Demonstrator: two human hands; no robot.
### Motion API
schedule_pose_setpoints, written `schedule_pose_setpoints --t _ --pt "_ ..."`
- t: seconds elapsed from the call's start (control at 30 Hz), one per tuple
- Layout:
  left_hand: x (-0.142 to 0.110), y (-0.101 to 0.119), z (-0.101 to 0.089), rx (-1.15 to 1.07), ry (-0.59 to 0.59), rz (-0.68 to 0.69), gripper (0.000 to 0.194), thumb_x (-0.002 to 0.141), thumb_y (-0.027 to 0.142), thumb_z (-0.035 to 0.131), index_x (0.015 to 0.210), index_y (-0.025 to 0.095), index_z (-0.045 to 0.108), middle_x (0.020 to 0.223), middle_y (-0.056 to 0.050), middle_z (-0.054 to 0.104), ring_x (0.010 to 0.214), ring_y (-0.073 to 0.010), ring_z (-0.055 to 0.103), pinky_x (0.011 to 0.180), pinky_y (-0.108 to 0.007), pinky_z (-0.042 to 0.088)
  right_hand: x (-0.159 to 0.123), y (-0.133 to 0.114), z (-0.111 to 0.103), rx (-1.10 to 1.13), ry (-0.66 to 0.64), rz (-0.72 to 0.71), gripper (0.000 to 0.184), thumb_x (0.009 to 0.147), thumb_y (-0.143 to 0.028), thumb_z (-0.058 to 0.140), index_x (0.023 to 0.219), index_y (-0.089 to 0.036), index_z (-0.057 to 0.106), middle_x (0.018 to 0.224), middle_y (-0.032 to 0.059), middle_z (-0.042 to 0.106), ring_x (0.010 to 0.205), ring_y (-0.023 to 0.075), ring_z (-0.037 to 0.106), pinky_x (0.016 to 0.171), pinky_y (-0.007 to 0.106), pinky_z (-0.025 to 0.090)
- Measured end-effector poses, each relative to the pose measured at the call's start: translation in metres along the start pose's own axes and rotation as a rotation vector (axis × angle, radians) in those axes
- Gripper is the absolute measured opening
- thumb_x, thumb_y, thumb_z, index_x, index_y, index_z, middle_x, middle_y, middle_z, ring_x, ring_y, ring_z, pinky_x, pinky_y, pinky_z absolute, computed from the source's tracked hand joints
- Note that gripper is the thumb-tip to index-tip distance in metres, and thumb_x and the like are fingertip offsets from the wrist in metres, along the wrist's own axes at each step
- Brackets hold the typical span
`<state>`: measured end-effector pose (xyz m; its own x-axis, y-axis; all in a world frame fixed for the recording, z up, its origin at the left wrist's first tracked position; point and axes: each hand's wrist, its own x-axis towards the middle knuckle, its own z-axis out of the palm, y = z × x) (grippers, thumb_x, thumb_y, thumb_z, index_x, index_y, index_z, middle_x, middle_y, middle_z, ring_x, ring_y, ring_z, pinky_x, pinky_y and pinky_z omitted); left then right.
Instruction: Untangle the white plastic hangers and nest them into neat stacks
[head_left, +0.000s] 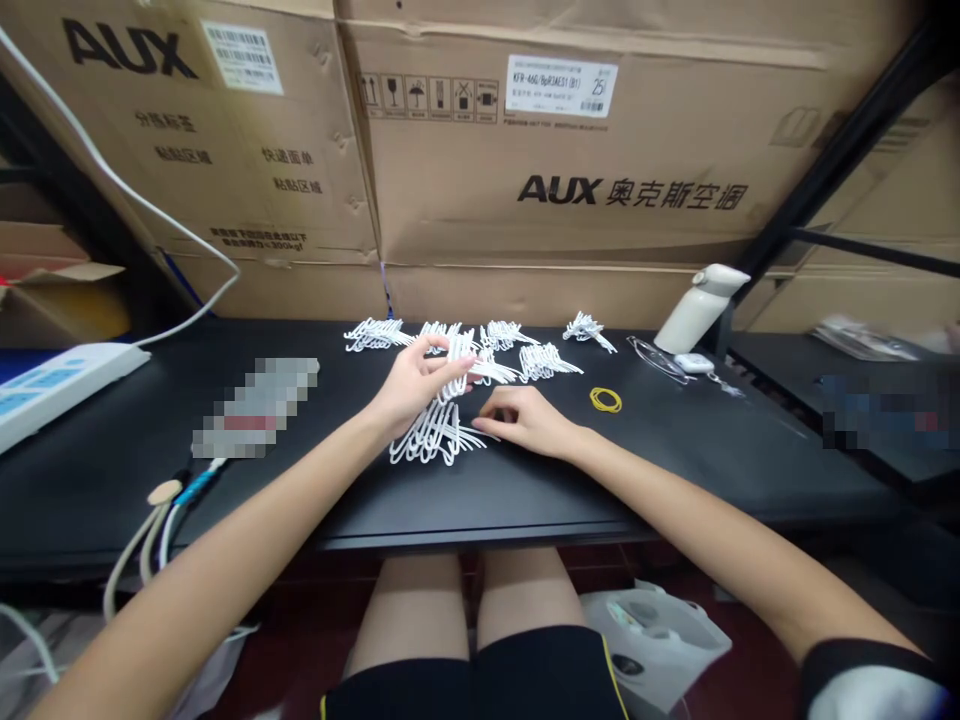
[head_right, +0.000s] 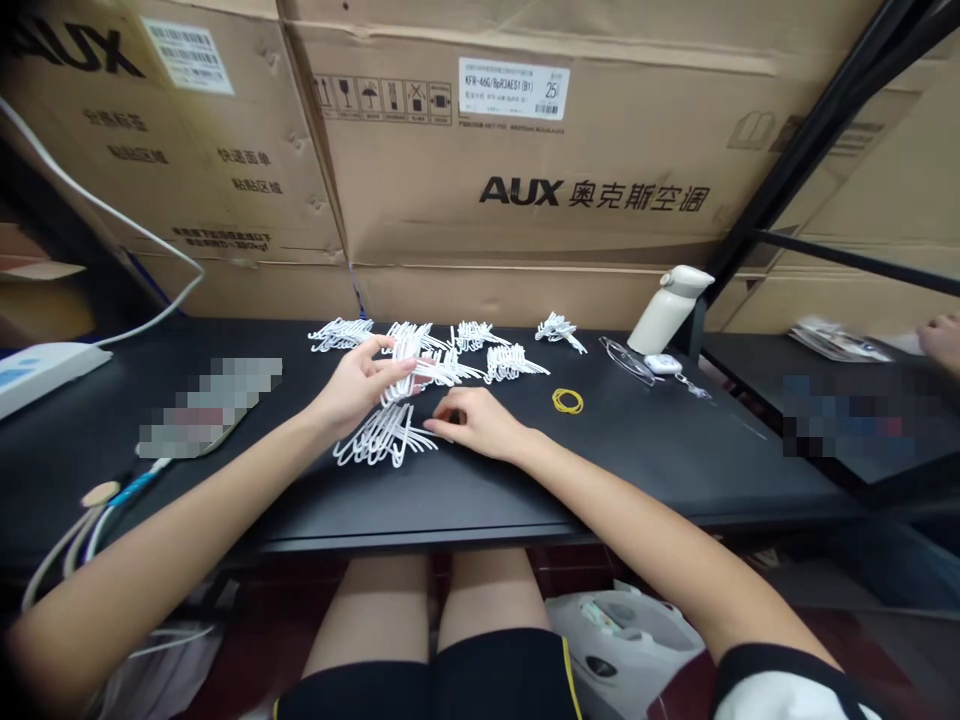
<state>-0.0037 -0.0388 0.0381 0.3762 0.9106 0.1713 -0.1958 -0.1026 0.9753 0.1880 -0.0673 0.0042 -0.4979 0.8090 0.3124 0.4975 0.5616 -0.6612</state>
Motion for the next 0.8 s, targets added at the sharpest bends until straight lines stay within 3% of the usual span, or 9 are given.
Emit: schedule_pose_setpoints --t 0.17,0.23,0.4,0.6,0.67,0.8 --pt "-0.004 -0.002 -0.001 0.141 -0.212 -0.122 0.037 0.070 0.034 0.074 0.088 0.018 0.046 0.075 -0.005 0.072 0.068 -0.0175 0.069 0.064 -0.028 0.051 0.001 0.001 0.001 0.050 -0.078 -0.110 0.016 0.083 -0.028 0.060 0.081 -0.015 0.068 0.094 0.0063 0.068 0.073 0.0147 0.059 0.069 0.026 0.046" --pt "-0.006 -0.003 -0.001 0.187 -0.253 -0.147 0.036 0.071 0.034 0.074 0.087 0.018 0.047 0.071 -0.003 0.070 0.065 -0.0166 0.068 0.060 -0.026 0.049 0.002 0.002 -0.004 0.071 -0.105 -0.103 0.015 0.083 -0.027 0.059 0.084 -0.015 0.068 0.093 0.0063 0.068 0.079 0.0170 0.060 0.074 0.028 0.046" --pt "-0.006 -0.005 -0.001 0.169 -0.281 -0.148 0.033 0.071 0.033 0.074 0.083 0.018 0.047 0.072 -0.003 0.071 0.070 -0.0169 0.068 0.070 -0.030 0.051 0.002 0.008 -0.027 0.140 -0.296 0.131 0.022 0.080 -0.032 0.061 0.082 -0.011 0.068 0.065 0.0014 0.062 0.053 0.0107 0.054 0.051 0.022 0.042" --pt "-0.004 -0.006 0.000 0.135 -0.228 -0.147 0.036 0.069 0.035 0.075 0.082 0.019 0.045 0.080 -0.006 0.073 0.077 -0.0204 0.070 0.077 -0.037 0.051 -0.004 0.027 -0.077 0.254 -0.554 0.478 0.026 0.068 -0.035 0.071 0.077 -0.011 0.068 0.060 0.0017 0.063 0.054 0.0107 0.058 0.046 0.019 0.042" --pt "-0.003 -0.006 0.000 0.127 -0.207 -0.130 0.036 0.069 0.035 0.076 0.081 0.019 0.045 0.080 -0.006 0.073 0.077 -0.0205 0.070 0.078 -0.037 0.051 -0.005 0.033 -0.089 0.301 -0.450 0.491 0.027 0.065 -0.036 0.074 0.075 -0.011 0.069 0.060 0.0023 0.064 0.054 0.0104 0.058 0.046 0.019 0.043" --pt "-0.004 -0.005 0.001 0.169 -0.108 -0.078 0.040 0.066 0.037 0.077 0.083 0.019 0.046 0.072 -0.004 0.071 0.073 -0.0201 0.069 0.072 -0.034 0.051 -0.001 0.035 -0.089 0.462 0.085 0.364 0.028 0.066 -0.040 0.075 0.074 -0.014 0.069 0.059 0.0007 0.062 0.054 0.0091 0.055 0.049 0.020 0.045"
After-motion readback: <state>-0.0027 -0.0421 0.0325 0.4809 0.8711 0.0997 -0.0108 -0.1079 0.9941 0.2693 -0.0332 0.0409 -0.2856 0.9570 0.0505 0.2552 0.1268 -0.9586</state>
